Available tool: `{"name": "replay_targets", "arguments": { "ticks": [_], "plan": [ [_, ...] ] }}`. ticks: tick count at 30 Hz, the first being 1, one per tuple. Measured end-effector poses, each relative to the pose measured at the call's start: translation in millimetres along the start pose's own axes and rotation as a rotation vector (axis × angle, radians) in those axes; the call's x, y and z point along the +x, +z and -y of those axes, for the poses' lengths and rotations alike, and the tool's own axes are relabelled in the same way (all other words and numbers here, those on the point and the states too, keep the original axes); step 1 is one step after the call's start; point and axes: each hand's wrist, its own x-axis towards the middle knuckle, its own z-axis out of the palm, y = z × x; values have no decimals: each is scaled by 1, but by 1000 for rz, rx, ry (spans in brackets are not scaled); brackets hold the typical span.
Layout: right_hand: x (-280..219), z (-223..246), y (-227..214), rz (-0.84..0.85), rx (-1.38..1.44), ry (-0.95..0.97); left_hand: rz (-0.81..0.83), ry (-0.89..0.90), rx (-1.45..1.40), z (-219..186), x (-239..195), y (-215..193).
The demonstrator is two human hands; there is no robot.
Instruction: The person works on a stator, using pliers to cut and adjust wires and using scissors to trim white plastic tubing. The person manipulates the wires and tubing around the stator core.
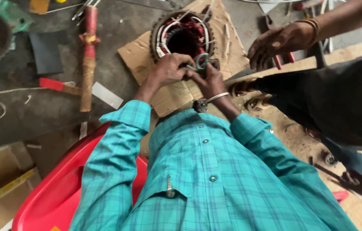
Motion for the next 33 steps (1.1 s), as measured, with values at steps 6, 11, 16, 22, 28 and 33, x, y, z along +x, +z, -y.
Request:
{"name": "replay_targets", "arguments": {
  "ticks": [6, 11, 16, 22, 28, 33],
  "plan": [
    [18, 15, -42, 125, 203, -21, 100, -124, -117, -5, 2, -4],
    [34, 19, -50, 276, -558, -472, 92, -211, -158, -7, -2, -2],
    [54, 56, -78, 421, -716, -579, 100, -157, -201, -12, 4, -7],
    [65, 80, -70, 360, -1077, -917, 95, -213, -114, -17, 1, -9],
    [63, 83, -80, 490, -943, -944, 103, -192, -244, -15, 0, -8],
    [50, 58, -66, 175, -959, -909, 76, -165, -124, -5, 2, -2]
  ]
}}
